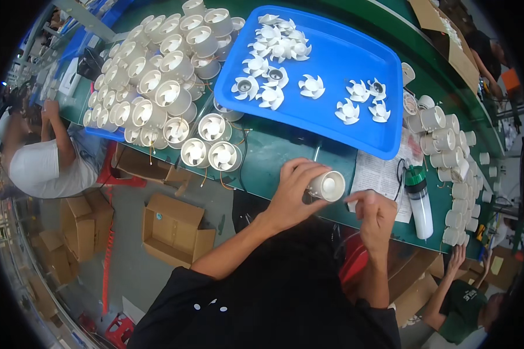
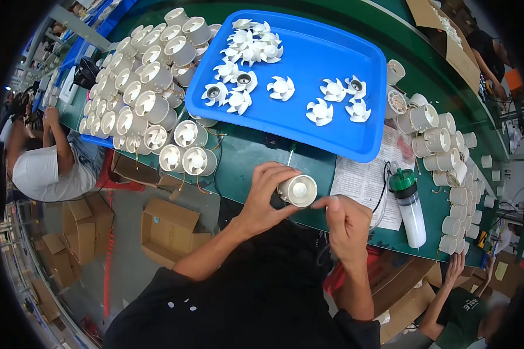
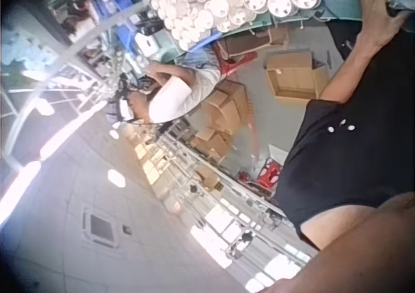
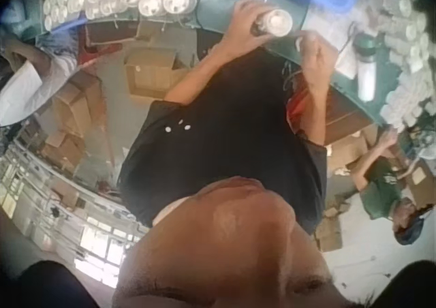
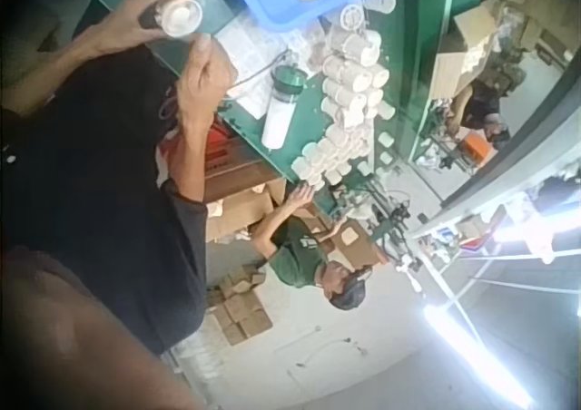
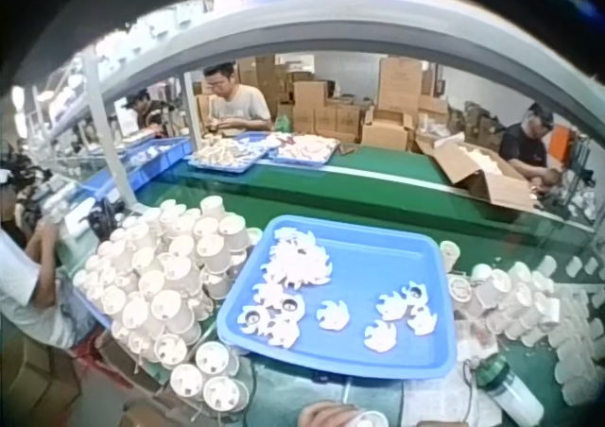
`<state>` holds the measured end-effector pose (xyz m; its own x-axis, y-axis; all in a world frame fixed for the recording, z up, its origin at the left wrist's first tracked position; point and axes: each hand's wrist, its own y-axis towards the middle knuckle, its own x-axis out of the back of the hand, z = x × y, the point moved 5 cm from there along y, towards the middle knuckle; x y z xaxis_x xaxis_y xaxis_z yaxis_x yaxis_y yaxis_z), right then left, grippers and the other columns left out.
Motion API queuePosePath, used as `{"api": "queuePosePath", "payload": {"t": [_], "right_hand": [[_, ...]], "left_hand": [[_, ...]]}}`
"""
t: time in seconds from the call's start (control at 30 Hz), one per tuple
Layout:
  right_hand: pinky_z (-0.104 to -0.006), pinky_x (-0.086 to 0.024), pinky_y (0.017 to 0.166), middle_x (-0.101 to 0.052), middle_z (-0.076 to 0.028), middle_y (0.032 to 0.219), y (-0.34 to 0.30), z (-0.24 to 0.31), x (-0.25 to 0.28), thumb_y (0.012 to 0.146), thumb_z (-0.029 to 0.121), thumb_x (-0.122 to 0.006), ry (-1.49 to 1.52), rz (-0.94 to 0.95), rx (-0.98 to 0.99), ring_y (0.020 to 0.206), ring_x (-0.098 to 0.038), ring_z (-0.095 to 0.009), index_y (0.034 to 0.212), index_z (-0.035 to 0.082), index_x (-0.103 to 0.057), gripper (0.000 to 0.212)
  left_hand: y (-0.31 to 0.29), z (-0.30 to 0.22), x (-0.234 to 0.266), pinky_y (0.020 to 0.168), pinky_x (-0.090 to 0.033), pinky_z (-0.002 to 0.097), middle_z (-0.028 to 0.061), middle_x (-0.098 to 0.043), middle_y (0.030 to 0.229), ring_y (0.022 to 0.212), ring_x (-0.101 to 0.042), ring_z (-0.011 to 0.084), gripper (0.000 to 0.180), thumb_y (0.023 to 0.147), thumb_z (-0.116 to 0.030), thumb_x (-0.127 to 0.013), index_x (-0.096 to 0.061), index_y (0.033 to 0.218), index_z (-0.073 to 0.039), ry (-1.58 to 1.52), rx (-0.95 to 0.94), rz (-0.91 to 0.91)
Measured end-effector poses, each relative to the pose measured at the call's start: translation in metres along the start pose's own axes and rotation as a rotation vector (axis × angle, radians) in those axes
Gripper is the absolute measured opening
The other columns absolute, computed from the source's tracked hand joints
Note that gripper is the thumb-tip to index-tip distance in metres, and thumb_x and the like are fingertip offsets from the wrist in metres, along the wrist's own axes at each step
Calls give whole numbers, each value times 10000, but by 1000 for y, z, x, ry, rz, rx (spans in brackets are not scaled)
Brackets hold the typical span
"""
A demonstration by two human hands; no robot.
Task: Assemble small cooling fans into their plastic housings and apply sealant or glue using an industrial syringe.
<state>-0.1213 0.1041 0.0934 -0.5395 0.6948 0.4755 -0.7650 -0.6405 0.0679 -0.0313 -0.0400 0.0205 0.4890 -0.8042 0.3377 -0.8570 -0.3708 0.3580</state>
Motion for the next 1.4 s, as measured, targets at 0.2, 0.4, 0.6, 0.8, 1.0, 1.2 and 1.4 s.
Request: {"api": "queuePosePath", "payload": {"t": [0.2, 0.4, 0.6, 0.8, 1.0, 1.2, 1.4], "right_hand": [[-327, -341, 476, -483, -89, 505, 16, 11, -19, 990, 212, -503, -133, 187, 62, 455, -452, -158, 634, -25, -598, 438], [-288, -256, 472, -427, -4, 507, -1, -23, 17, 1041, 334, -448, -59, -225, -70, 488, -377, -80, 591, -5, -556, 575], [-338, -331, 502, -459, -51, 560, -5, -87, -29, 1026, 272, -483, -208, -195, 21, 521, -399, -137, 681, -3, -535, 444], [-388, -339, 504, -471, -137, 561, -4, -83, -35, 1011, 268, -494, -367, -273, 25, 499, -412, -237, 690, -26, -528, 437], [-383, -337, 502, -477, -134, 551, -4, -82, -30, 1000, 251, -509, -298, -290, 12, 497, -421, -228, 679, -32, -544, 429], [-377, -332, 500, -490, -133, 552, -2, -82, -35, 994, 233, -518, -272, -281, 36, 499, -428, -222, 676, -38, -550, 419], [-370, -329, 498, -486, -127, 549, -7, -84, -34, 990, 220, -526, -274, -263, 0, 500, -427, -212, 677, -39, -555, 407]], "left_hand": [[-5, -2, 11, 1035, -346, 426, 84, -568, 1241, 1189, -450, 317, 646, 650, -145, -830, -570, 1238, -83, 107, -28, 30], [-9, -3, 8, 1059, -318, 438, 127, -547, 1248, 1205, -463, 321, 650, 704, -199, -816, -542, 1276, -58, -33, -36, -106], [-36, -66, 77, 1023, -367, 400, 127, -567, 1268, 1165, -516, 292, 784, 692, -167, -865, -483, 1358, -7, -184, -8, -329], [-47, -65, 241, 980, -450, 352, 129, -593, 1220, 1149, -566, 221, 737, 680, -168, -856, -494, 1307, -30, 211, 94, -906], [-13, 10, 406, 911, -493, 335, 158, -665, 1118, 1029, -645, 217, 618, 728, -222, -835, -526, 1213, 8, 475, 211, -906], [-9, 88, 466, 813, -531, 317, 164, -682, 1065, 937, -668, 203, 674, 682, -235, -863, -539, 1219, 13, 421, 423, -952], [-3, 139, 460, 930, -497, 381, 216, -658, 1152, 1063, -646, 327, 767, 682, -322, -847, -542, 1308, -1, 644, 549, -766]]}}
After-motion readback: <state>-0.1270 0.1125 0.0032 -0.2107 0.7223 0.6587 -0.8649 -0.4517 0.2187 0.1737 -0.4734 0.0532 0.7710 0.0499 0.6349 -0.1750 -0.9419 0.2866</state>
